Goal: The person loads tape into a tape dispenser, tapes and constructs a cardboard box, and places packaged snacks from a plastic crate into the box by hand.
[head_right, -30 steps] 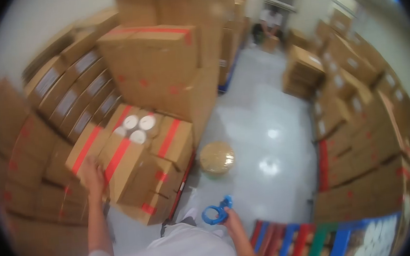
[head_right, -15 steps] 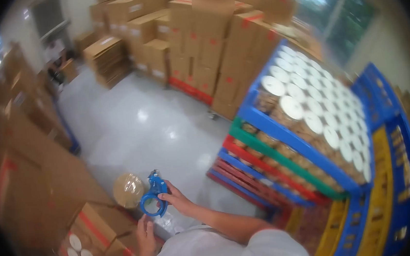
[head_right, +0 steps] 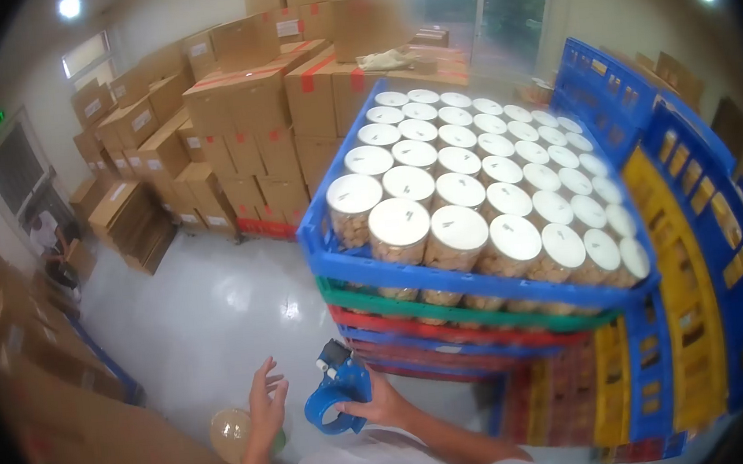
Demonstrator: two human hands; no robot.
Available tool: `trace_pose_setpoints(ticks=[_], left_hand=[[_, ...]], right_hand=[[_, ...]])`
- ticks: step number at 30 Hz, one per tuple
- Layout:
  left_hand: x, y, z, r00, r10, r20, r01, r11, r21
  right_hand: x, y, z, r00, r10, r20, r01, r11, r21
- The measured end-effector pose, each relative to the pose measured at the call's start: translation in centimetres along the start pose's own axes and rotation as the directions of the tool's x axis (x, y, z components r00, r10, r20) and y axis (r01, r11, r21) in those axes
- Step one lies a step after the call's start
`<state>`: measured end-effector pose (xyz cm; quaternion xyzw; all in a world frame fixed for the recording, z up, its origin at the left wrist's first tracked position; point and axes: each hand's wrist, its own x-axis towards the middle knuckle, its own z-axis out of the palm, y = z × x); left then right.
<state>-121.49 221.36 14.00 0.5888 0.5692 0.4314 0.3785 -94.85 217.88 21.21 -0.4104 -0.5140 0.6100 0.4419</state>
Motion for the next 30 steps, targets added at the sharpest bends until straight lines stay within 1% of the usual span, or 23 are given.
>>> trace_pose_setpoints(ticks=[1,2,3,4,5,7,8,9,11,12,14,15,17,19,21,22,24,25,26,27,28,29,30], left_hand=[[1.5,0.6,1.8,0.998,0.066,0.014,-0.066,0.997,-0.028],[3.1,1.4,3.3,0.990,0.134,0.031,-0.132,0.990,-0.056],[4.3,2.6,4.5,0.988,0.147,0.049,-0.145,0.988,-0.053],[5.2,3.8,5.5,0.978,0.201,0.063,-0.199,0.979,-0.034],[5.7,4.6,6.2,0.964,0.252,0.080,-0.251,0.968,-0.021],[7.9,5.3,6.8,0.960,0.260,0.100,-0.257,0.966,-0.044],[9.2,5.7,6.9,0.963,0.253,0.091,-0.249,0.967,-0.055],[10.7,6.6,6.9,0.957,0.270,0.110,-0.264,0.962,-0.064],[14.4,9.3,6.5,0.941,0.339,0.023,-0.335,0.937,-0.102],[16.2,10.7,6.7,0.934,0.353,0.056,-0.346,0.932,-0.111],[19.4,12.9,7.5,0.869,0.493,-0.051,-0.491,0.844,-0.213],[21.0,13.6,8.0,0.867,0.497,-0.027,-0.489,0.840,-0.234],[23.6,14.2,8.9,0.801,0.599,0.012,-0.567,0.763,-0.311],[24.8,14.7,9.4,0.787,0.611,0.090,-0.560,0.767,-0.314],[24.9,15.3,10.0,0.732,0.681,-0.006,-0.653,0.699,-0.292],[24.9,15.8,9.9,0.681,0.730,-0.050,-0.723,0.660,-0.207],[25.2,15.7,10.0,0.698,0.716,-0.023,-0.696,0.671,-0.256],[25.0,15.6,10.1,0.713,0.701,-0.003,-0.673,0.684,-0.281],[25.0,15.2,10.2,0.703,0.711,0.034,-0.669,0.676,-0.309],[25.0,14.7,10.2,0.735,0.678,0.023,-0.624,0.689,-0.369],[24.8,14.8,10.7,0.770,0.638,0.002,-0.575,0.696,-0.429],[24.3,15.3,10.8,0.769,0.639,0.013,-0.565,0.690,-0.452],[23.7,16.3,10.2,0.795,0.607,0.004,-0.555,0.729,-0.400]], right_hand=[[0.1,-0.6,-1.4,1.000,0.006,0.024,-0.004,0.998,-0.065],[0.0,-1.1,-2.6,0.998,-0.056,-0.016,0.053,0.987,-0.155],[0.0,-1.6,-3.9,0.991,-0.118,-0.057,0.100,0.964,-0.247],[-0.6,-4.1,-4.5,0.991,0.017,-0.132,-0.061,0.940,-0.335],[-1.0,-4.3,-5.2,0.980,0.041,-0.196,-0.113,0.921,-0.372],[-1.7,-4.4,-6.7,0.943,0.089,-0.321,-0.227,0.876,-0.425],[-1.9,-3.8,-7.5,0.937,0.003,-0.349,-0.119,0.943,-0.311],[-1.8,-3.2,-7.8,0.921,-0.032,-0.387,-0.087,0.954,-0.287],[-1.7,-2.0,-8.5,0.882,-0.103,-0.460,-0.016,0.969,-0.247],[-1.5,-3.6,-8.2,0.827,-0.047,-0.560,-0.060,0.983,-0.171],[-1.4,-3.4,-7.6,0.748,-0.120,-0.653,0.059,0.992,-0.114],[-1.4,-3.2,-7.3,0.703,-0.156,-0.694,0.123,0.988,-0.097],[-1.2,-3.5,-6.5,0.600,-0.192,-0.776,0.118,0.981,-0.152],[-1.0,-2.9,-6.3,0.536,-0.250,-0.807,0.154,0.968,-0.197],[-0.5,-2.1,-6.3,0.487,-0.340,-0.804,0.236,0.938,-0.254],[-0.2,-2.0,-6.0,0.465,-0.339,-0.818,0.226,0.939,-0.261],[0.4,-2.1,-5.1,0.335,-0.487,-0.807,0.382,0.853,-0.356],[0.3,-2.1,-4.7,0.298,-0.479,-0.826,0.369,0.855,-0.363],[0.1,-2.3,-4.7,0.301,-0.415,-0.859,0.258,0.902,-0.345],[-0.4,-2.9,-4.7,0.299,-0.345,-0.890,0.143,0.938,-0.316],[-0.8,-4.1,-5.1,0.285,-0.282,-0.916,0.112,0.959,-0.261],[-1.3,-5.4,-5.4,0.270,-0.218,-0.938,0.083,0.976,-0.203],[-1.8,-5.2,-6.6,0.180,-0.343,-0.922,0.115,0.938,-0.327]])
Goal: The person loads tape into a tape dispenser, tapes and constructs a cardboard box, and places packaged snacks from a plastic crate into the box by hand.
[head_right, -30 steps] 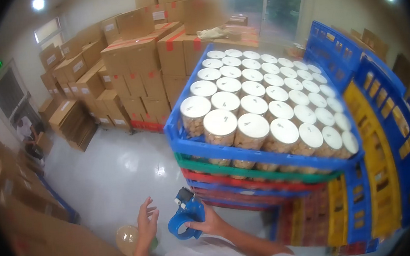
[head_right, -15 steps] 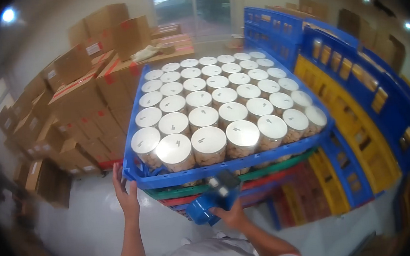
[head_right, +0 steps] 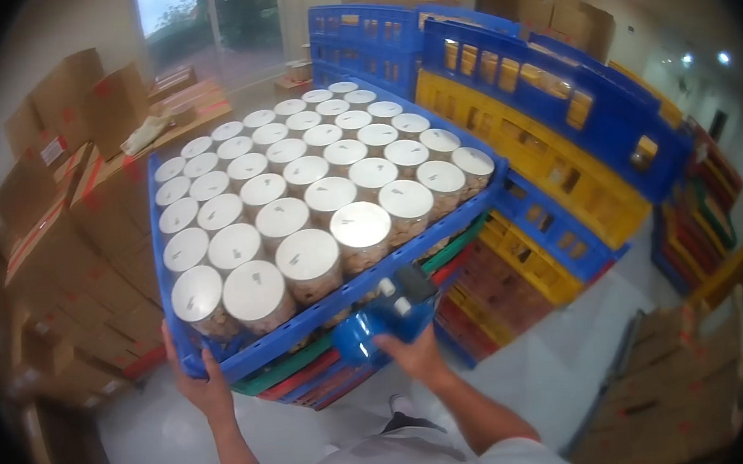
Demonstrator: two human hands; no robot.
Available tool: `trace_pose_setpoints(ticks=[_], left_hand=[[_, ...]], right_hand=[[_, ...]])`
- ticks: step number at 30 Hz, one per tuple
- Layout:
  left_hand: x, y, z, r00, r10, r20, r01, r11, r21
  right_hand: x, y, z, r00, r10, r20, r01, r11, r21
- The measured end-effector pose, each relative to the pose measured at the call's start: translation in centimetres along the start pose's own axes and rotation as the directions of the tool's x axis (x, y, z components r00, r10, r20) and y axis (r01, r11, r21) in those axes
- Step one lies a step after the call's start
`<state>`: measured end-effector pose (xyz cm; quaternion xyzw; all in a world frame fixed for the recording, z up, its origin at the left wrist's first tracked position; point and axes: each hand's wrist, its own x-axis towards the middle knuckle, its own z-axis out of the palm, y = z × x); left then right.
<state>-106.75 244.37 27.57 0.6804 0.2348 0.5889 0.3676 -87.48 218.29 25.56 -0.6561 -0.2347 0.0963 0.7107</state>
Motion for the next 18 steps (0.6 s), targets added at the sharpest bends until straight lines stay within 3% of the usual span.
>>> trace_pose_setpoints(ticks=[3,4,5,6,7,9,12,16,18], left_hand=[[-1.2,-0.8,0.7,0.996,-0.068,-0.052,0.073,0.992,0.105],[-1.9,-3.0,0.8,0.980,-0.156,-0.122,0.167,0.982,0.090],[-2.5,-4.3,0.7,0.950,-0.247,-0.191,0.265,0.961,0.074],[-2.5,-4.3,1.2,0.942,-0.234,-0.241,0.272,0.952,0.141],[-2.3,-4.5,1.8,0.941,-0.249,-0.231,0.291,0.941,0.170],[-2.6,-5.0,1.5,0.901,-0.265,-0.344,0.302,0.952,0.057],[-2.5,-4.8,1.2,0.869,-0.308,-0.388,0.360,0.931,0.067],[-2.4,-4.3,1.9,0.819,-0.274,-0.503,0.380,0.918,0.118],[-2.3,-4.9,2.0,0.826,-0.224,-0.517,0.331,0.935,0.125]], right_hand=[[4.1,-0.5,-3.8,0.991,-0.002,-0.136,0.005,1.000,0.020],[5.8,-0.4,-5.6,0.979,-0.018,-0.204,0.021,1.000,0.016],[8.1,0.1,-7.9,0.951,-0.094,-0.295,0.077,0.995,-0.069],[10.3,0.6,-10.2,0.909,-0.169,-0.382,0.115,0.980,-0.162],[12.9,1.1,-12.6,0.859,-0.257,-0.443,0.236,0.966,-0.103],[17.5,1.5,-17.4,0.800,-0.269,-0.536,0.203,0.962,-0.181],[23.8,5.0,-23.2,0.772,-0.412,-0.484,0.393,0.908,-0.146],[25.7,6.7,-25.2,0.784,-0.372,-0.497,0.334,0.927,-0.168],[26.6,7.7,-27.0,0.801,-0.325,-0.502,0.352,0.935,-0.043]])
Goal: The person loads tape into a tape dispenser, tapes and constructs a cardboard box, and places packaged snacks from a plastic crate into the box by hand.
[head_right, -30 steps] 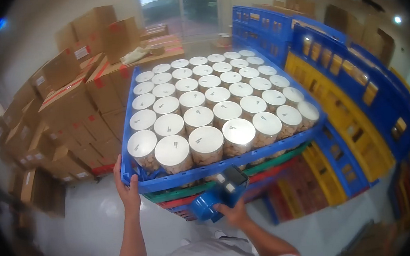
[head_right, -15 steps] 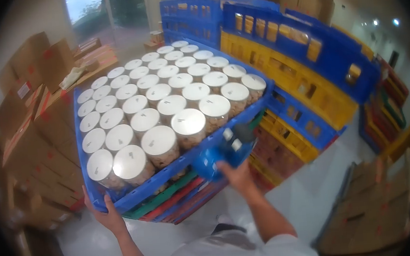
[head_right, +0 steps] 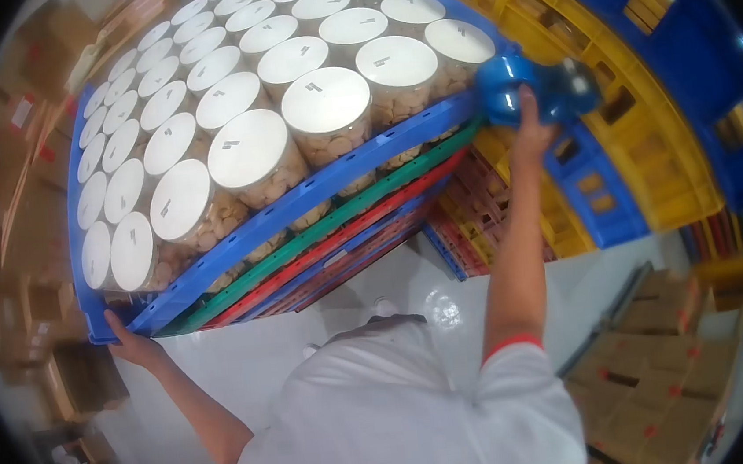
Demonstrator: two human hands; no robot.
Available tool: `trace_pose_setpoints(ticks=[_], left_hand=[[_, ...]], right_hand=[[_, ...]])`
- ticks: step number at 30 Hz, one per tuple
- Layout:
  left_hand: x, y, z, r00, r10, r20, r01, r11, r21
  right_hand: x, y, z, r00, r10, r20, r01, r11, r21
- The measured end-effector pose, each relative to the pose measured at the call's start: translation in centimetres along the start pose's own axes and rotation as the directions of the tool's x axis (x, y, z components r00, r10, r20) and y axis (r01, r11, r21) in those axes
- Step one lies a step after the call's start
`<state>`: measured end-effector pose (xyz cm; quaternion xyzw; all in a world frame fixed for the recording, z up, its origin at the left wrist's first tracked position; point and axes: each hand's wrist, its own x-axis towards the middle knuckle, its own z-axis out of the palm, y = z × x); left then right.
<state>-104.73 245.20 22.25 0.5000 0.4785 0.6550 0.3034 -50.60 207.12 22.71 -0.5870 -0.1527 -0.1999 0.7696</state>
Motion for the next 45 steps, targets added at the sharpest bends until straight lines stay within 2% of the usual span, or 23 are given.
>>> trace_pose_setpoints(ticks=[3,7,9,11,12,13,14,15,16,17,19,22,23,25,29,33,37,41,45], left_hand=[[0.6,-0.9,-0.1,0.996,0.088,-0.025,-0.089,0.996,-0.019],[1.7,-2.6,-0.9,0.989,0.145,0.014,-0.145,0.989,-0.022],[2.2,-4.1,-1.5,0.980,0.174,0.101,-0.151,0.968,-0.199],[1.8,-4.4,-1.1,0.977,0.200,0.073,-0.188,0.971,-0.145],[1.5,-4.5,-1.2,0.975,0.199,0.097,-0.191,0.978,-0.078],[0.8,-3.9,-0.4,0.988,0.115,0.106,-0.095,0.980,-0.174],[0.7,-4.8,-0.7,0.986,0.099,0.137,-0.083,0.989,-0.123],[0.3,-1.8,0.0,0.983,0.053,0.176,-0.034,0.994,-0.105],[1.2,-5.2,-0.1,0.869,0.494,-0.027,-0.466,0.835,0.293],[1.4,-3.0,0.0,0.947,0.303,0.105,-0.302,0.953,-0.028],[2.4,-0.6,0.0,0.956,0.205,0.211,-0.160,0.964,-0.214],[4.2,-1.7,-1.0,0.949,0.234,0.214,-0.199,0.965,-0.173],[1.2,0.7,1.2,0.946,0.237,0.221,-0.207,0.967,-0.151],[1.2,1.3,1.5,0.959,0.183,0.218,-0.170,0.982,-0.077],[1.9,1.7,1.5,0.970,0.130,0.206,-0.111,0.988,-0.105],[2.8,2.0,2.8,0.962,0.084,0.261,-0.043,0.986,-0.159],[2.3,1.9,1.1,0.956,0.006,0.294,0.029,0.993,-0.115],[0.8,3.1,0.7,0.977,0.019,0.214,0.001,0.996,-0.094],[-1.8,3.5,1.0,0.997,-0.026,0.079,0.044,0.970,-0.239]], right_hand=[[0.2,0.0,0.2,0.997,-0.017,-0.079,0.013,0.999,-0.052],[-0.9,0.0,1.6,0.995,-0.100,-0.019,0.097,0.984,-0.147],[0.6,2.0,1.0,0.958,0.225,-0.178,-0.234,0.972,-0.033],[6.2,13.6,-6.4,0.995,0.099,0.017,-0.096,0.988,-0.124],[5.6,11.2,-5.4,0.990,0.124,-0.065,-0.136,0.964,-0.228],[6.3,11.2,-5.3,0.991,0.122,-0.061,-0.132,0.968,-0.215],[7.1,11.1,-6.7,0.994,0.104,-0.035,-0.108,0.980,-0.165],[8.4,10.8,-8.4,0.997,0.082,-0.016,-0.083,0.990,-0.111],[10.1,11.5,-7.3,0.998,0.061,0.016,-0.061,0.998,-0.015],[11.0,11.3,-7.4,0.999,0.034,0.012,-0.034,0.999,0.028],[10.3,9.9,-6.4,1.000,0.020,-0.021,-0.020,0.999,-0.033],[7.6,6.8,-4.6,0.999,-0.008,-0.032,0.005,0.996,-0.091],[9.2,8.0,-6.7,0.999,0.020,-0.046,-0.024,0.995,-0.097],[8.5,7.0,-6.5,0.999,0.014,-0.045,-0.019,0.995,-0.096],[7.4,5.1,-5.3,0.999,-0.001,-0.034,-0.002,0.998,-0.069],[7.4,4.3,-2.0,1.000,-0.014,-0.013,0.013,0.999,-0.046],[7.1,4.9,1.5,0.999,-0.009,0.033,0.011,0.998,-0.057],[8.9,7.4,6.7,0.995,-0.015,0.098,0.015,1.000,-0.004],[12.2,9.2,12.5,0.986,-0.020,0.164,0.015,0.999,0.032]])
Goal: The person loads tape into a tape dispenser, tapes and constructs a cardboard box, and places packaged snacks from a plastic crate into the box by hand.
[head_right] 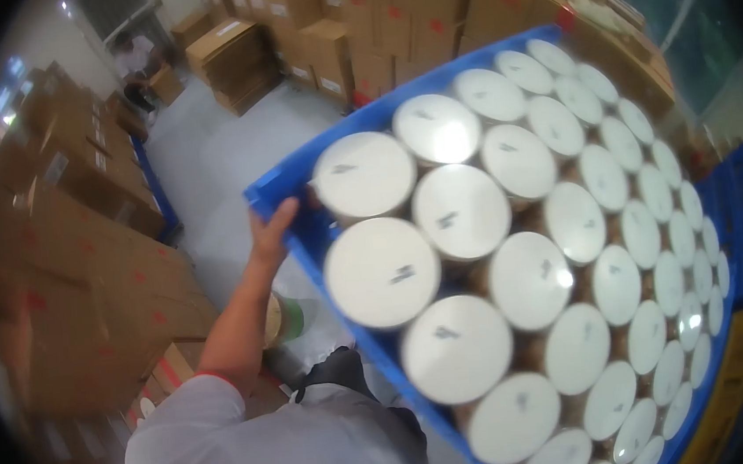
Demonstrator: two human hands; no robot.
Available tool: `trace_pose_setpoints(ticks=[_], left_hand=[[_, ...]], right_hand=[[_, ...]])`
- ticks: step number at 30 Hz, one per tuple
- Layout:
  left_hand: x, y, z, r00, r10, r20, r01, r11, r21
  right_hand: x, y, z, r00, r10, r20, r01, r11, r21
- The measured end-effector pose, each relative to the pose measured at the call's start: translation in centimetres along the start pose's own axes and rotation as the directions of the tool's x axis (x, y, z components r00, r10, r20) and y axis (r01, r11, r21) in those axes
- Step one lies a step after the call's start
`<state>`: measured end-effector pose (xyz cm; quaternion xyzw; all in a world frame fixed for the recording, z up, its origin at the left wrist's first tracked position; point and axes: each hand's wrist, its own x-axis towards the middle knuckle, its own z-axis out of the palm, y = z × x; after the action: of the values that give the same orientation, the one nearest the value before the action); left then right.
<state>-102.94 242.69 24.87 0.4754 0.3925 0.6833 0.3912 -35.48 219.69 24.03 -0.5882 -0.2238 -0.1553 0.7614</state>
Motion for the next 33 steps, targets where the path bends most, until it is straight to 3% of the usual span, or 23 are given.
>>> trace_pose_setpoints(ticks=[2,5,10,12,13,17,19,23,26,33], left_hand=[[-1.5,1.9,1.2,0.992,0.064,-0.107,-0.059,0.997,0.051],[-2.2,2.7,1.7,0.988,0.128,-0.090,-0.117,0.987,0.114],[-2.8,-0.1,7.0,0.942,0.154,-0.300,-0.105,0.979,0.174],[-1.3,-3.3,9.0,0.945,0.153,-0.291,-0.100,0.977,0.189],[-3.7,2.1,3.0,0.950,0.148,-0.275,-0.106,0.981,0.162],[-4.0,1.6,1.9,0.937,0.207,-0.282,-0.121,0.949,0.292],[-4.0,1.3,1.6,0.971,0.149,-0.188,-0.099,0.962,0.253],[-4.4,2.1,2.4,0.963,0.209,-0.169,-0.154,0.944,0.291],[-4.4,1.7,2.3,0.958,0.224,-0.181,-0.166,0.943,0.287],[-5.2,2.2,2.7,0.934,0.273,-0.231,-0.190,0.926,0.328]], right_hand=[[2.2,0.4,3.2,0.999,-0.021,0.028,0.020,0.999,0.041],[5.2,0.4,8.4,0.994,-0.057,0.093,0.048,0.994,0.100],[10.2,2.7,17.6,0.973,-0.129,0.191,0.091,0.976,0.199],[11.7,3.4,22.0,0.962,-0.154,0.224,0.106,0.971,0.214],[9.8,-3.2,20.9,0.955,-0.198,0.222,0.139,0.957,0.254],[13.1,-2.7,27.9,0.928,-0.221,0.298,0.123,0.941,0.315],[14.5,-2.8,30.7,0.915,-0.232,0.331,0.119,0.938,0.326],[16.8,-3.2,33.7,0.890,-0.262,0.372,0.123,0.926,0.358],[17.1,-3.2,32.6,0.890,-0.263,0.372,0.107,0.915,0.390],[10.5,-1.1,15.4,0.940,-0.132,0.314,-0.027,0.890,0.456]])
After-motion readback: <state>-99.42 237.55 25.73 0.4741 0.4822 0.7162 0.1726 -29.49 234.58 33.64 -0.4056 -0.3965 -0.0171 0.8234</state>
